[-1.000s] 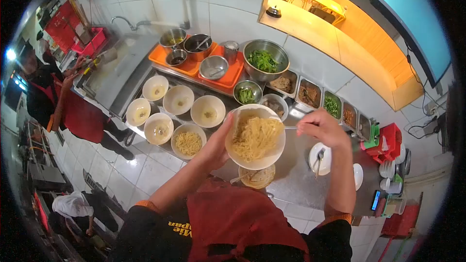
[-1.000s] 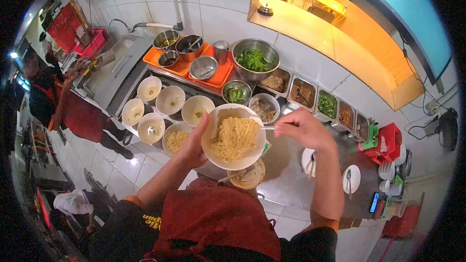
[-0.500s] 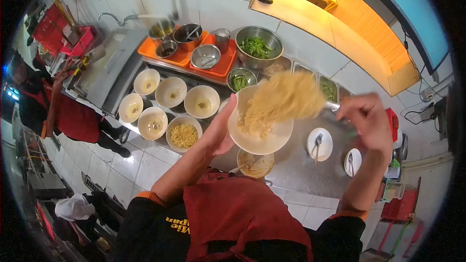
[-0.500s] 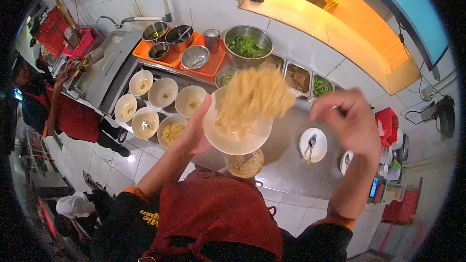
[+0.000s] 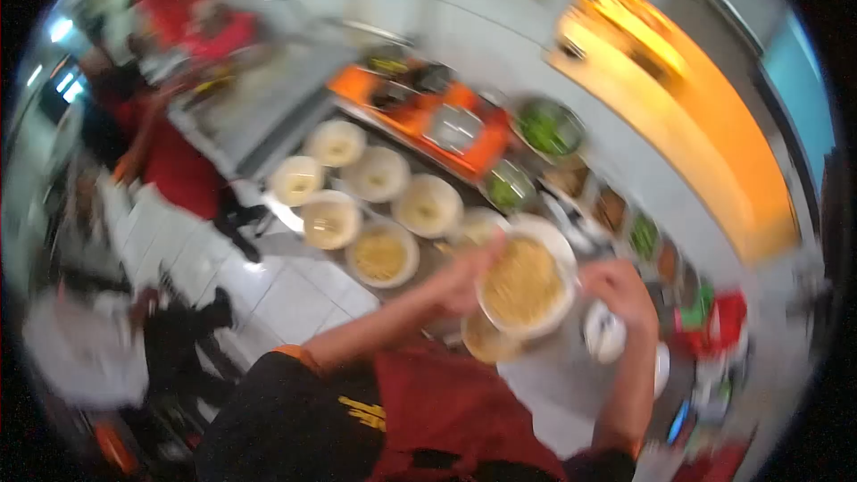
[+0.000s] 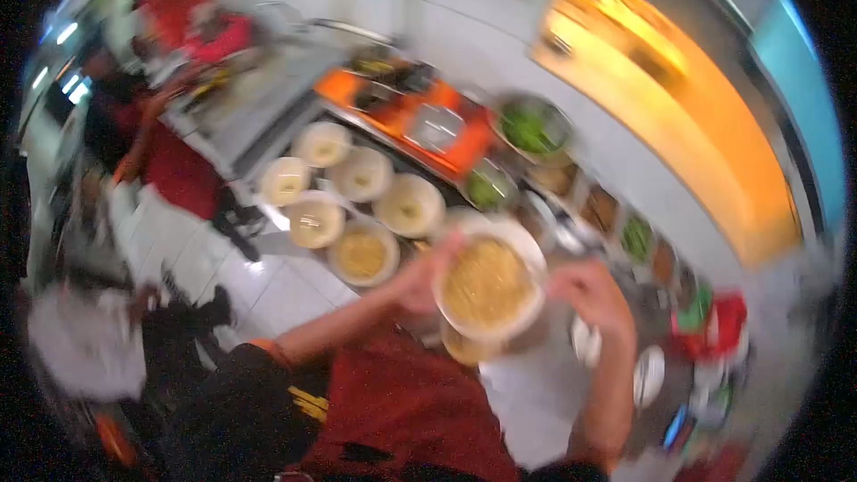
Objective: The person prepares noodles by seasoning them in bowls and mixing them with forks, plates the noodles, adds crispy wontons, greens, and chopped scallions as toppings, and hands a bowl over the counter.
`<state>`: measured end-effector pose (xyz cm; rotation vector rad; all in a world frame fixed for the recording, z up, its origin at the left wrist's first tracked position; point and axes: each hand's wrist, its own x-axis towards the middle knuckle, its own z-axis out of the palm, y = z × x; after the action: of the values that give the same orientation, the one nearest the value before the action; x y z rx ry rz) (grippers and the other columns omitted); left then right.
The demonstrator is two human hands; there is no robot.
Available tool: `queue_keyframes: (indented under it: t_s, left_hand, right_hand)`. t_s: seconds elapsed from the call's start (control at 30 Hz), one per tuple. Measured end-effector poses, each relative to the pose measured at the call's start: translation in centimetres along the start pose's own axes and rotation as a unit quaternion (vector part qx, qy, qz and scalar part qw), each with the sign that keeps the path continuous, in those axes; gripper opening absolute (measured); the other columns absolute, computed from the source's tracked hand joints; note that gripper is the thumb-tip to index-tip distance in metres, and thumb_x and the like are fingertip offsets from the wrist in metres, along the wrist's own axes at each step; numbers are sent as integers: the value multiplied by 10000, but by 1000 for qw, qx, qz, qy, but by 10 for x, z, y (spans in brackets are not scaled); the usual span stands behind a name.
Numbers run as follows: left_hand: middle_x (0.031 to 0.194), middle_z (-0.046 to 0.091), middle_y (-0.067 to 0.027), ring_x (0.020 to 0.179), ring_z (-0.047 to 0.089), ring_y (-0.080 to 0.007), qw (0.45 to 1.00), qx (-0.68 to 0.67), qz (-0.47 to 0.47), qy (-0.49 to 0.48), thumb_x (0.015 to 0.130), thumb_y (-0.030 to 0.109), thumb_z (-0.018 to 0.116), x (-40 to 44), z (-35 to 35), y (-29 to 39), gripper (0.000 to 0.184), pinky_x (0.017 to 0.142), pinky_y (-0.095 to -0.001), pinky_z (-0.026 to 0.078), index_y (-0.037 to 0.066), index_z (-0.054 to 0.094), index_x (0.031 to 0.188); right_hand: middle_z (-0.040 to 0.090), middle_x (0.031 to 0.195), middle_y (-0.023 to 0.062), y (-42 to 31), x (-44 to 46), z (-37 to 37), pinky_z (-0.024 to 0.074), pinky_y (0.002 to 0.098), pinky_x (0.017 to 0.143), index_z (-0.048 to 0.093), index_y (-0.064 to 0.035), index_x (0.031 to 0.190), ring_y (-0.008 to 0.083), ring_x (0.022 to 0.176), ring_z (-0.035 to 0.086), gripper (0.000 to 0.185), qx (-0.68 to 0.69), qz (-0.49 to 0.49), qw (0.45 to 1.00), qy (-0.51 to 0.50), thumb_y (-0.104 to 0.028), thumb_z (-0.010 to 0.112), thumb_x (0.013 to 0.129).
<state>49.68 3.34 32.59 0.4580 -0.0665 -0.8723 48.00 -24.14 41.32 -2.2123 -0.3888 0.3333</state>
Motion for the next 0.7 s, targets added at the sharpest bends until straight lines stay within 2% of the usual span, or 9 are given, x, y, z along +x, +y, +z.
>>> queue_keyframes:
  t_s: [0.07,0.13,0.17,0.23,0.3,0.47,0.57,0.67,0.7]
  left_hand:
    - [1398,500,-112,1260,510,-216,987,151,53,23,987,537,418,-20,0,7,664,1078,-377,407,38,383,1425]
    - [1396,510,-99,1246,525,-192,999,15,28,-15,1000,532,383,-15,-7,3,646,1070,-346,415,55,382,1436]
    - [1398,510,-96,1239,534,-187,999,13,33,-37,1002,538,368,-12,-11,4,648,1063,-337,422,62,380,1441]
    - [1407,503,-91,1240,533,-183,998,17,53,-40,1001,552,349,-18,-8,8,660,1059,-333,426,67,372,1448]
    - [1416,495,-86,1241,533,-178,997,16,46,-52,1000,565,331,-12,-9,5,672,1054,-329,431,71,364,1455]
    - [1285,602,3,1057,629,-73,995,96,36,13,918,726,315,-19,13,11,758,616,-203,550,165,451,1410]
    - [1376,518,-57,1178,558,-146,995,85,49,3,951,643,364,-10,9,10,716,908,-299,466,116,398,1434]
    - [1340,546,-97,1172,570,-196,989,110,88,31,984,556,404,-19,31,11,628,1028,-353,451,69,442,1379]
    - [1317,559,-106,1158,580,-208,991,101,88,3,987,544,409,-18,28,9,624,1017,-357,462,53,449,1369]
  right_hand:
    - [616,637,21,0,-3,1,419,273,549,679,-3,753,90,604,545,179,66,-7,995,73,-175,676,800]
    - [614,632,5,-33,-2,-24,383,235,526,682,-4,706,59,562,508,149,12,57,997,55,-140,673,767]
    - [631,625,51,-26,-2,-33,422,299,519,704,-12,738,161,533,557,134,39,28,996,76,-134,661,772]
    - [397,556,-67,-77,-4,-35,224,237,442,549,-50,664,53,488,339,315,96,33,992,71,-227,687,884]
    - [392,567,-64,-89,-10,-49,227,238,455,554,-51,671,54,507,323,287,122,11,990,76,-206,674,881]
    - [432,610,-49,-99,-31,-56,293,230,500,549,-26,668,66,557,391,267,167,42,975,143,-157,616,891]
    - [537,612,44,-91,-34,-39,354,290,494,612,-10,712,150,518,478,251,-143,-48,984,93,-201,632,874]
    - [612,689,180,-99,-60,-27,419,450,584,650,-9,779,357,570,534,201,-507,-88,846,142,-197,639,850]
    - [610,681,196,-141,-67,-19,412,489,677,646,-10,770,420,677,534,184,-455,24,875,161,-168,621,859]
